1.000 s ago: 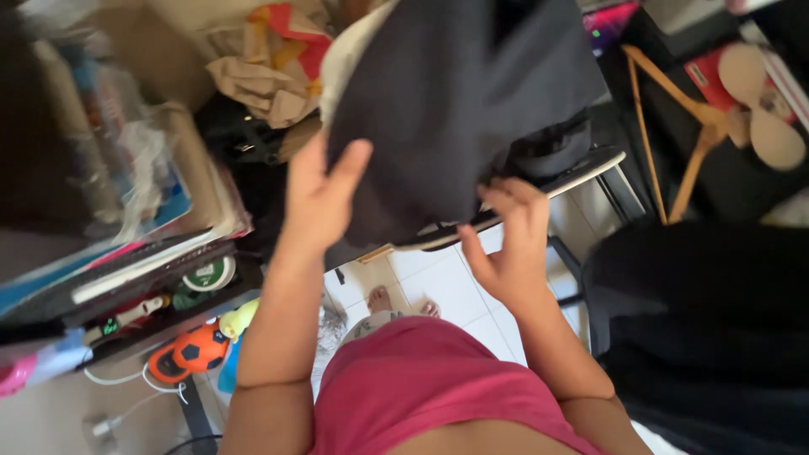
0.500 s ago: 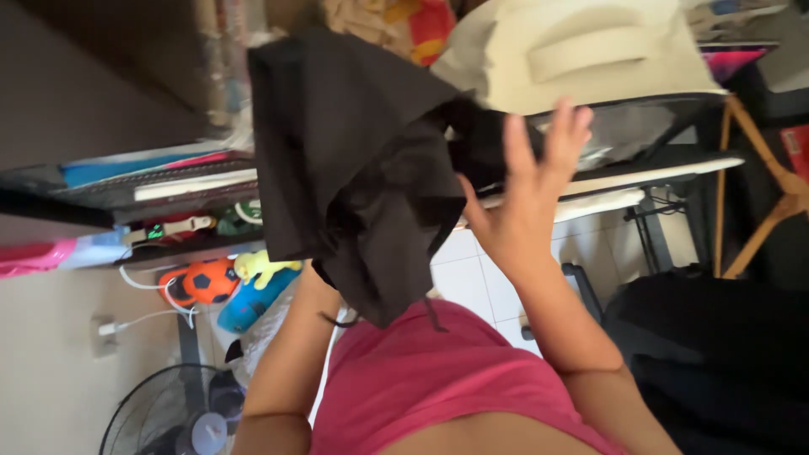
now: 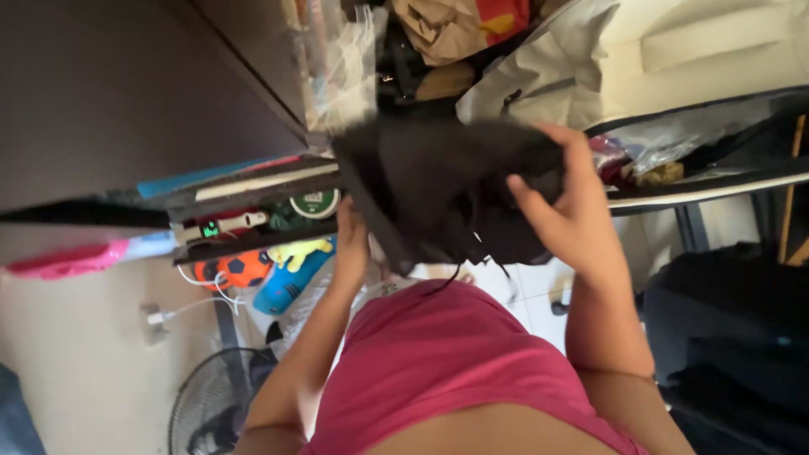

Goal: The person is organizing items inside a cabinet and then sorting packed items into a bag.

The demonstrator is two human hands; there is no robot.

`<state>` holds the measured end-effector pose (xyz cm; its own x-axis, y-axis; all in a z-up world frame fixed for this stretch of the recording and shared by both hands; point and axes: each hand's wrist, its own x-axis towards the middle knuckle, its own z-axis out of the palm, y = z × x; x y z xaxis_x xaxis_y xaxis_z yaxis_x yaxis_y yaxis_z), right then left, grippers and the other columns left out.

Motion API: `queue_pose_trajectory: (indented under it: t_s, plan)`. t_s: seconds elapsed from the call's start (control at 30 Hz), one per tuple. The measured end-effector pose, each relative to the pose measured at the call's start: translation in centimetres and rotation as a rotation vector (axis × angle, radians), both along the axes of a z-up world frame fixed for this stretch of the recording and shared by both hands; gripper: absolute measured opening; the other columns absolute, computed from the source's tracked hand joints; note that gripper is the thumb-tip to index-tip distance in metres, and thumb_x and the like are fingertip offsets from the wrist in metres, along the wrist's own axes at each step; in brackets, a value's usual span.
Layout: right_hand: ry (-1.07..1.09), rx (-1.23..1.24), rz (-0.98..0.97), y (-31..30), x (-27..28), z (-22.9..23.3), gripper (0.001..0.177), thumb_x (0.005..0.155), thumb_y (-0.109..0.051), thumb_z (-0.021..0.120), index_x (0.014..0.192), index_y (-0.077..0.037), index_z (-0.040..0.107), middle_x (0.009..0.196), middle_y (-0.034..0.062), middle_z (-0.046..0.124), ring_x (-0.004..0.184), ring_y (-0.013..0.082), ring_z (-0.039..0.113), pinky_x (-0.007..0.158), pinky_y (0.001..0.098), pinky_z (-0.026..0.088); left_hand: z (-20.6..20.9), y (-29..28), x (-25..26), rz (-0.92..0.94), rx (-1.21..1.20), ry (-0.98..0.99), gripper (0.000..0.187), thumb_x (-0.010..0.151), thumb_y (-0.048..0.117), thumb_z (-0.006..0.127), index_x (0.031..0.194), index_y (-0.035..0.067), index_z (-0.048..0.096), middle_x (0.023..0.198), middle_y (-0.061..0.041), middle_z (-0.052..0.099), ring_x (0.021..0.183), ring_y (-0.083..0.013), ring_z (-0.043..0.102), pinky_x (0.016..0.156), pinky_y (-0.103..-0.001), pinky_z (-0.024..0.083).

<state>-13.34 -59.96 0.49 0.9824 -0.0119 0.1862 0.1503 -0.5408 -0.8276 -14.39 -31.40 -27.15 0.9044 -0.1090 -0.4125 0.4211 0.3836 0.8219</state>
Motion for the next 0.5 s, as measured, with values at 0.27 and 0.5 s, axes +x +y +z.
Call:
queue_pose_trajectory:
  t_s: [0.27,0.5]
  plan:
    - [0.023,0.109,-0.228,-2.1,-4.0,-1.3,0.049,0.098,0.002,0.071,0.142,-0.003,0.050,0.134,0.0088,0.059,0.127,0.0162,0.056,0.113,0.0297,0.044,8.6,-3.7,-0.7,-0.157,0.722,-1.406,0.042,0.092,0.032,0.077,0.121,0.014,0.053,0.107,-0.009,0.052,0.096,-0.0285,0.054,0.087,-0.042,0.043]
    - [0.328,0.122,0.179,-1.2,-6.4,-0.9,0.055,0.082,-0.013,0.082,0.132,-0.006,0.061,0.119,0.0083,0.069,0.112,0.0198,0.068,0.097,0.0318,0.051,11.1,-11.6,-0.6,-0.569,0.624,-0.875,0.089,0.070,0.041,0.085,0.135,-0.006,0.047,0.128,-0.030,0.054,0.113,-0.0508,0.055,0.094,-0.049,0.047]
